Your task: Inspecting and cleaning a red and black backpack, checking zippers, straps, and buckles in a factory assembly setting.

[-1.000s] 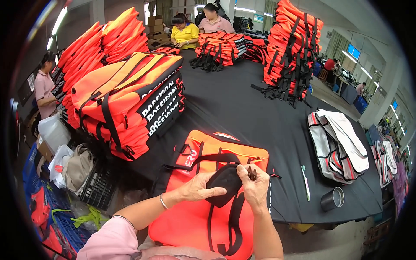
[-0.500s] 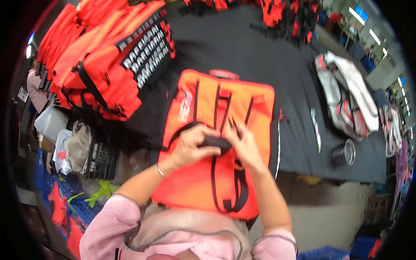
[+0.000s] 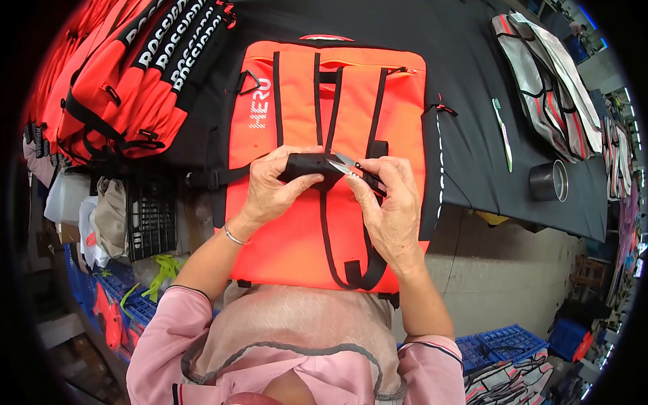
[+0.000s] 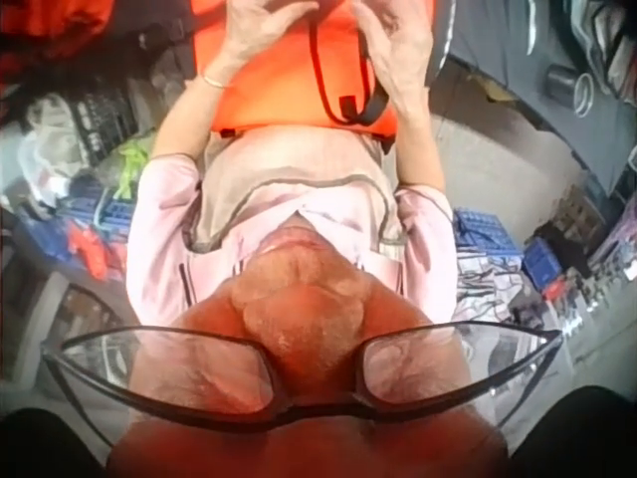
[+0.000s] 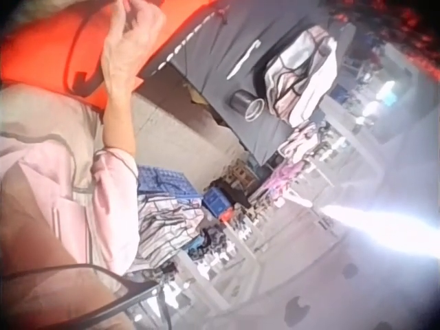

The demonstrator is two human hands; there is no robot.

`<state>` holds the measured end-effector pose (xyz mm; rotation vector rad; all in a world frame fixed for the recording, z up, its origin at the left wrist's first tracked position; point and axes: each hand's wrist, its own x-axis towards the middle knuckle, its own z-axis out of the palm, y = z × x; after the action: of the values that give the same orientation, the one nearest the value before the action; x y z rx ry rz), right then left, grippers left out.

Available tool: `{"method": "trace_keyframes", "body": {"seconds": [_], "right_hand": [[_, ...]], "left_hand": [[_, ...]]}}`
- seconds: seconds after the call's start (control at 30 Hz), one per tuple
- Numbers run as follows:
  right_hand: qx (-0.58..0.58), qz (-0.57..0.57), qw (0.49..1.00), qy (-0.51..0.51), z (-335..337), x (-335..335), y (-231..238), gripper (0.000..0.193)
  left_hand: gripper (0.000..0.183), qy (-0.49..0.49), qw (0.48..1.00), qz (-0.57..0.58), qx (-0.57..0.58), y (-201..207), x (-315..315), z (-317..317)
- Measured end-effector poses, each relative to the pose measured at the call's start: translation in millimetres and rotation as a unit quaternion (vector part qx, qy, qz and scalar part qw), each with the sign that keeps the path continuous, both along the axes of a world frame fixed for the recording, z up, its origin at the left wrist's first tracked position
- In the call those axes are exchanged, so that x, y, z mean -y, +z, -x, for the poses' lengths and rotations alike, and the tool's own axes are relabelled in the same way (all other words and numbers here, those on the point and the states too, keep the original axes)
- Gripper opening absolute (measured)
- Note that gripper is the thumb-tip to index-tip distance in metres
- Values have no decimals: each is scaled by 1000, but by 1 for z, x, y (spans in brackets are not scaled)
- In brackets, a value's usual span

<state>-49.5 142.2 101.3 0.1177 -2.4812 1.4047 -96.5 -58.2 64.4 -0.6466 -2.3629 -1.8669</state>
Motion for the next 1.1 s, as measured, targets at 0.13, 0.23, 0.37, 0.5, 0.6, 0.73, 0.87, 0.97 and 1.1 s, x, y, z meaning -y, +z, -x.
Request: {"method": "trace_keyframes", "body": {"seconds": [0.13, 0.23, 0.37, 0.5, 0.6, 0.73, 0.87, 0.97, 1.1], "right_hand": [[-5, 22, 999, 22, 1, 2, -3, 20], [-3, 14, 999, 34, 5, 2, -4, 18], [32, 42, 998, 31, 6, 4, -3, 16], [-24, 29, 999, 32, 10, 2, -6, 16], [11, 37, 999, 34, 7, 4, -5, 16], [21, 42, 998, 35, 8, 3, -8, 16], [8, 35, 998, 45, 8, 3, -9, 15], [3, 33, 998, 44, 6, 4, -9, 14], [-29, -7, 999, 45, 10, 2, -10, 15]], "left_hand": [[23, 1, 999, 9, -48, -3, -1, 1], [23, -1, 999, 10, -33, -2, -1, 0], [22, 2, 999, 14, -40, -4, 0, 3], [22, 0, 999, 10, -43, -5, 0, 6], [22, 1, 999, 10, -39, -3, 0, 4], [22, 0, 999, 20, -48, -4, 0, 5], [23, -2, 999, 13, -37, -6, 0, 1], [22, 0, 999, 12, -36, -5, 0, 1], [22, -5, 999, 22, -35, -4, 0, 2]]}}
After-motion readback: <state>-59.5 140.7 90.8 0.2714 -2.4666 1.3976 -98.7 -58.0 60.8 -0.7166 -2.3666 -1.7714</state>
